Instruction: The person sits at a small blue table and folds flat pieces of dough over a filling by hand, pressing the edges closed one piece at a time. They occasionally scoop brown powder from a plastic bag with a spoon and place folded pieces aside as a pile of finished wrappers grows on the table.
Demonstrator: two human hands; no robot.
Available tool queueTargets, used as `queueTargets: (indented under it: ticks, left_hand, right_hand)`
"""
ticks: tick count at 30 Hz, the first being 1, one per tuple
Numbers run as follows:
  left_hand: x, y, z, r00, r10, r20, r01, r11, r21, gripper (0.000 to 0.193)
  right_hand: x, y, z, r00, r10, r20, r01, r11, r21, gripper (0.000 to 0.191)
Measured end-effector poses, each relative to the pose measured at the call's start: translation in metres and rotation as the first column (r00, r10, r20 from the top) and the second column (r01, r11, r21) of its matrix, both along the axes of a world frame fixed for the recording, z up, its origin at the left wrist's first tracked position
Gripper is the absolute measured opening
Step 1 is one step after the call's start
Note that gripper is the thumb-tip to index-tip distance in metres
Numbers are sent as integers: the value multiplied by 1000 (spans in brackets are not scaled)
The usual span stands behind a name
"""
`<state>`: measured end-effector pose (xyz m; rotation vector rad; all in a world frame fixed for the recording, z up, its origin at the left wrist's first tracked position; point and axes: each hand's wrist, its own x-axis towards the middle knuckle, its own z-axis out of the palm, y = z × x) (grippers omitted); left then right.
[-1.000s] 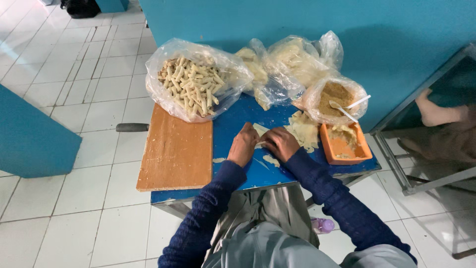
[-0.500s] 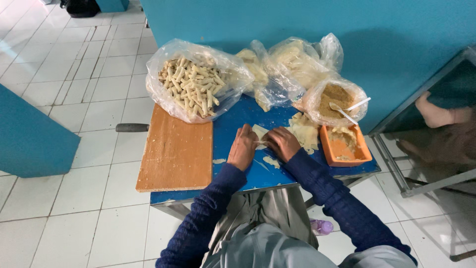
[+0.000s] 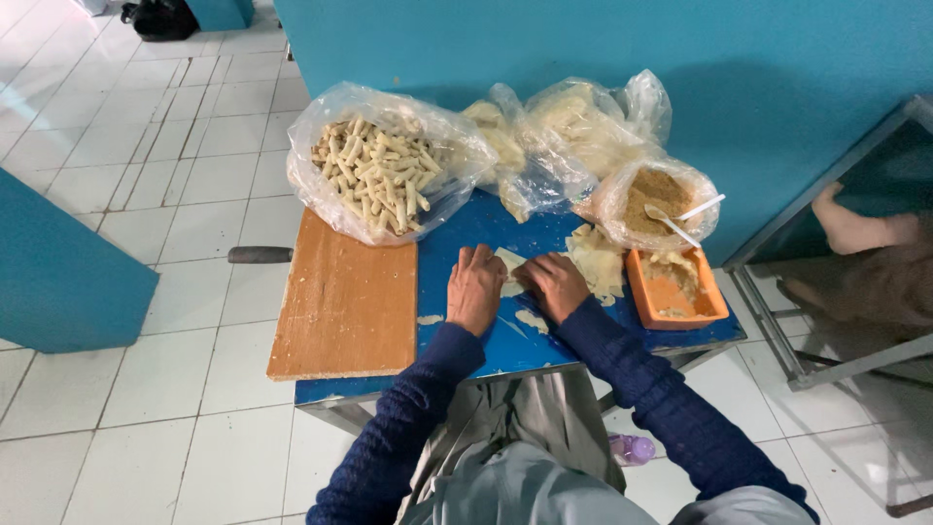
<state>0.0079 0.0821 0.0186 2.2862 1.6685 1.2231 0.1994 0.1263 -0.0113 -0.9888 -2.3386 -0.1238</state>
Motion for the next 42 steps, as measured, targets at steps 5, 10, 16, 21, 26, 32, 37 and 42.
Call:
queueTargets:
  ticks: [5,10,16,21,26,32,37,42]
  left_hand:
    - [1,-1,0,1000,-1,5,0,1000,22,19]
    - [2,3,1,996,77,-39,-77,997,-10,12]
    - [-3,-16,-3,996,75,46,-74,997,-19,25]
    - [-9,-36,-13,998,23,-58,-23,1000,4,27]
    - [-8,-37,-19,996,25,-83,-22,999,40,23]
    - [-8,-38,-16,994,50,-93,-42,996,83,26]
    - [-10,-36,-13,1000,2,23,-2,1000,-1,24]
    - [-7,-25,-9,980,34,195,-34,999,-3,32]
  right_hand:
    - [-2,1,5,1000,28,-8,-27,998,53,32]
    - [0,-3,4,999,-16,-29,19,995,97,33]
    - [-7,4,6,999,45,-22,-43,996,78,35]
    - [-15,11,18,996,13,-83,-10,999,36,32]
    - [-28,16,25,998,32,-47,-33,999,-28,15]
    - [-12,33,36,949,-189,-253,28,847,-531,20]
    - [14,35,34,795,-149,-588,-455,495,-740,30]
    - [28,25,29,775,-209,-597,-504,367,-782,32]
